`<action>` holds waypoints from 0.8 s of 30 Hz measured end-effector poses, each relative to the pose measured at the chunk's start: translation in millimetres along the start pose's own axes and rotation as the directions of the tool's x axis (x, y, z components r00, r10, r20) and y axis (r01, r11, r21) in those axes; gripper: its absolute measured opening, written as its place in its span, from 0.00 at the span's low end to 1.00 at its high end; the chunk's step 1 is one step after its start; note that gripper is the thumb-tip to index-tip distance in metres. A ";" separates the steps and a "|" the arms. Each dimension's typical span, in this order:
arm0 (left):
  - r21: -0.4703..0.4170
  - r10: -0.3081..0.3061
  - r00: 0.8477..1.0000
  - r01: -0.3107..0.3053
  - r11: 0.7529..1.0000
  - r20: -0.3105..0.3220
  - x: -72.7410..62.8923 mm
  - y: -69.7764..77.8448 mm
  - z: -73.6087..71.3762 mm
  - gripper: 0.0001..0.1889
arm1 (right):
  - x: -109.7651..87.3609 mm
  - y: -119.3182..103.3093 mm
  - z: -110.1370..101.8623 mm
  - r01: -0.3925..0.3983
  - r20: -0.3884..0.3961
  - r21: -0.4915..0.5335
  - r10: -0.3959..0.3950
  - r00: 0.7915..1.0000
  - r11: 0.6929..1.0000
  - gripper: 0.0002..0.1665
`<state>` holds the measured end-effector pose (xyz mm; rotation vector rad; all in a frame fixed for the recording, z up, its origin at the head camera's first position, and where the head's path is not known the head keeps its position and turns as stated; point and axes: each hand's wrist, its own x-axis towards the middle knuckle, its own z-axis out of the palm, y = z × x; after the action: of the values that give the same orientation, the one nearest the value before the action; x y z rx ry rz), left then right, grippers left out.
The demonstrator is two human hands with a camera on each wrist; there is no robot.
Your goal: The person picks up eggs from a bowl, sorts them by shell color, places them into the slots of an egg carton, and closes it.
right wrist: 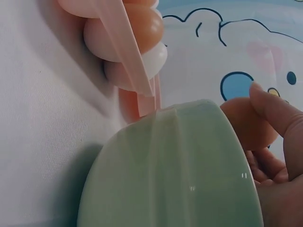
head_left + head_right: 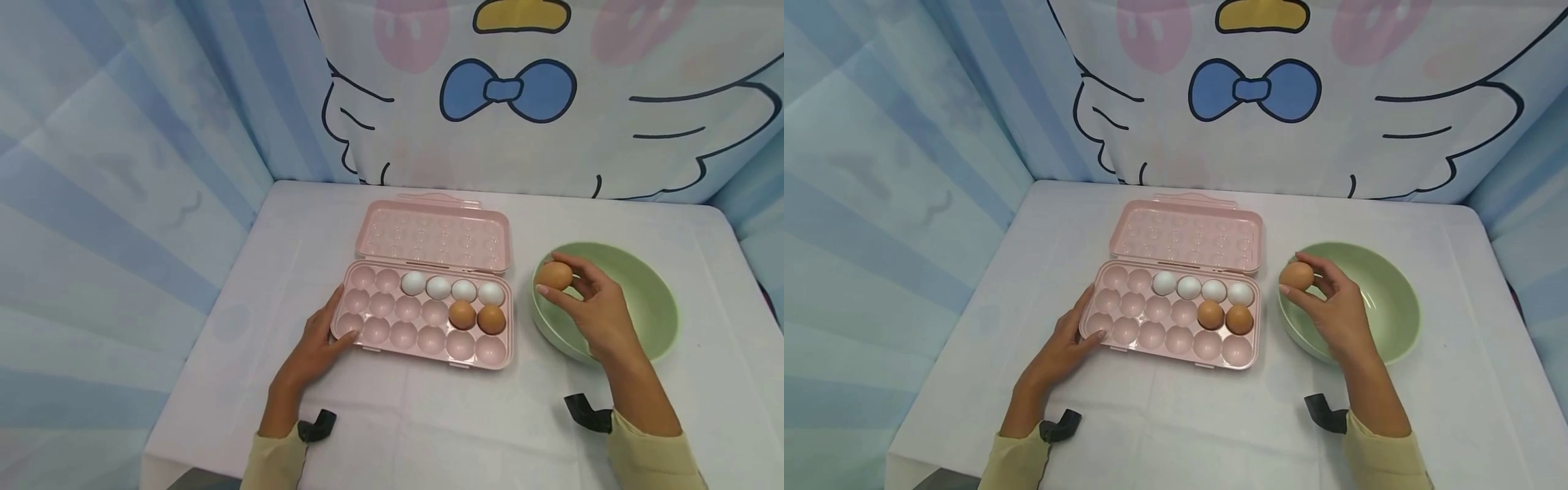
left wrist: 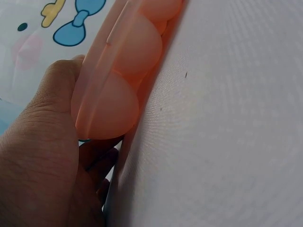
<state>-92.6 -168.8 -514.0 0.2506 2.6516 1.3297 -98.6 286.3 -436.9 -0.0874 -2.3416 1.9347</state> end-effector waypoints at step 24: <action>0.006 -0.010 1.000 0.010 1.000 -0.003 -0.5 2.4 0.1 0.48 | -0.9 -12.3 27.0 0.155 0.113 0.039 -0.158 0.981 0.987 0.32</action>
<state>-91.9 -167.4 -512.1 0.2363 2.6562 1.3209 -100.6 257.5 -429.9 0.2110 -2.3092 1.9469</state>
